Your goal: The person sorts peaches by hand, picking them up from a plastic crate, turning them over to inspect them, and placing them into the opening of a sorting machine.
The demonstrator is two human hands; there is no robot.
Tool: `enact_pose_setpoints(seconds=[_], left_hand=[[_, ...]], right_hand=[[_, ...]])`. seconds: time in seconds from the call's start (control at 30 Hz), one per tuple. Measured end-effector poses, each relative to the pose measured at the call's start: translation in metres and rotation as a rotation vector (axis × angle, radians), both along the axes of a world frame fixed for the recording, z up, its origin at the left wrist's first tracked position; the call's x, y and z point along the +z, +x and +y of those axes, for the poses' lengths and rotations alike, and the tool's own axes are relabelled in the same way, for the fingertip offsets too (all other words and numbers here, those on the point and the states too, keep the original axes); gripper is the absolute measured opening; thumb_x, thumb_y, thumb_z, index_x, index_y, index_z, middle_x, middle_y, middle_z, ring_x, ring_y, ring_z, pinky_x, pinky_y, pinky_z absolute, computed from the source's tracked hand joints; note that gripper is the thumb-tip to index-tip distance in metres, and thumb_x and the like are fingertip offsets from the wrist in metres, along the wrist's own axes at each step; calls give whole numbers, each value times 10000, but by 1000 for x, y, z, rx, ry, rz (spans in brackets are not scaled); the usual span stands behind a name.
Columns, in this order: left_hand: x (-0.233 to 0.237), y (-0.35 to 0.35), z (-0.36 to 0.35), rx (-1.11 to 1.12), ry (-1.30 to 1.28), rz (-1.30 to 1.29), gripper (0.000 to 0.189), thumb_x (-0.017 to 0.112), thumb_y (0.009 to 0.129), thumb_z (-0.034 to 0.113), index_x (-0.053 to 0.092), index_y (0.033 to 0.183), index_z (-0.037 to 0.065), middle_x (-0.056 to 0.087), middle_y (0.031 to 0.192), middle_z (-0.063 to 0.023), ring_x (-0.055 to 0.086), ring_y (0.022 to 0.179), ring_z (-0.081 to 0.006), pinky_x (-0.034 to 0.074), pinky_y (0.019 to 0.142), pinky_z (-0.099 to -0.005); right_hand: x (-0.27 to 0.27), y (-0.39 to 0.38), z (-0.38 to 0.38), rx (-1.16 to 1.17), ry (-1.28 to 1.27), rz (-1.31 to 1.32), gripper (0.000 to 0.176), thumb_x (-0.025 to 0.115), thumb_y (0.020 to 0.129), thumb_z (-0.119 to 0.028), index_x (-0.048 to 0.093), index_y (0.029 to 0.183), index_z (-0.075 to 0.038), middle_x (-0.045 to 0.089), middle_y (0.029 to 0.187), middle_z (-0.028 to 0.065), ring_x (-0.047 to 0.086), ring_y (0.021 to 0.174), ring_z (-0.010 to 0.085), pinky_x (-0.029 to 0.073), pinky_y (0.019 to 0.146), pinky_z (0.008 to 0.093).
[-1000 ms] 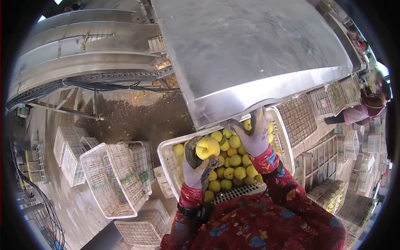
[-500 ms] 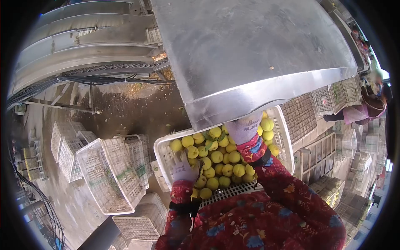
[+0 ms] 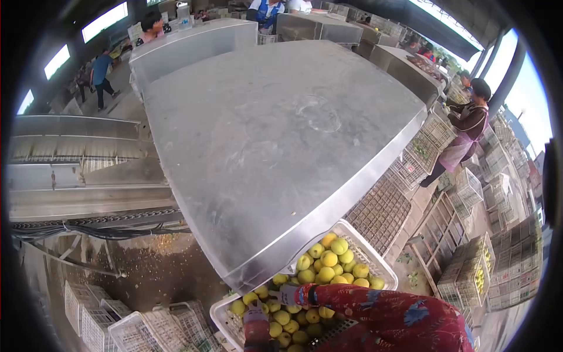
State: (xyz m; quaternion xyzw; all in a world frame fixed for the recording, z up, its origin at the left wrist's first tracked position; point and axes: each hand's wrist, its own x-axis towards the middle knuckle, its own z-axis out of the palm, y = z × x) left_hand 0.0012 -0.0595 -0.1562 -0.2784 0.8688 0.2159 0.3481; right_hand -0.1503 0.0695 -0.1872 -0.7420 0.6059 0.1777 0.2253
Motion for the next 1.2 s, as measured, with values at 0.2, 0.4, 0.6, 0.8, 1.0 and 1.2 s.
enact_pose_setpoints(seconds=[0.2,0.4,0.6,0.8,1.0,1.2], left_hand=[[42,6,-8,91,42,-35,850,677,824,432,284,1524,153,433,1455,-206,509,1278,-348,489,949,-479],[79,52,26,263,67,192,899,696,807,484,282,1519,122,530,1372,-213,637,1075,-405,498,916,-503],[85,65,51,284,-19,268,867,697,820,453,297,1512,115,574,1298,-201,666,990,-388,538,809,-489],[91,67,47,335,46,323,855,710,828,410,302,1499,74,551,1339,-230,632,1086,-386,519,892,-469],[117,64,43,703,532,792,741,700,876,200,304,1479,36,514,1382,-207,581,1205,-310,498,984,-406],[206,20,39,763,949,1151,731,645,905,65,238,1512,29,494,1358,-160,536,1212,-240,528,934,-356]], right_hand=[[37,-13,10,-305,-197,-165,668,611,855,-232,362,1472,-163,617,1172,147,667,824,304,529,677,433],[186,-40,58,-1152,-240,-1170,703,796,827,-294,467,1359,28,598,1277,138,578,1170,211,470,1014,340],[252,-40,69,-1055,-582,-1450,713,857,719,-149,493,1319,-21,581,1223,96,551,1164,191,479,972,341],[283,-35,51,-1094,-934,-781,691,874,695,-287,534,1233,-19,615,1127,148,629,1025,326,520,871,386],[274,-67,-3,-1126,-1037,-404,530,785,788,-274,541,1162,9,593,1097,236,606,1001,407,524,830,454],[290,-69,5,-1190,-1016,-640,527,782,786,-181,548,1215,14,592,1168,203,604,1026,373,505,873,464]])
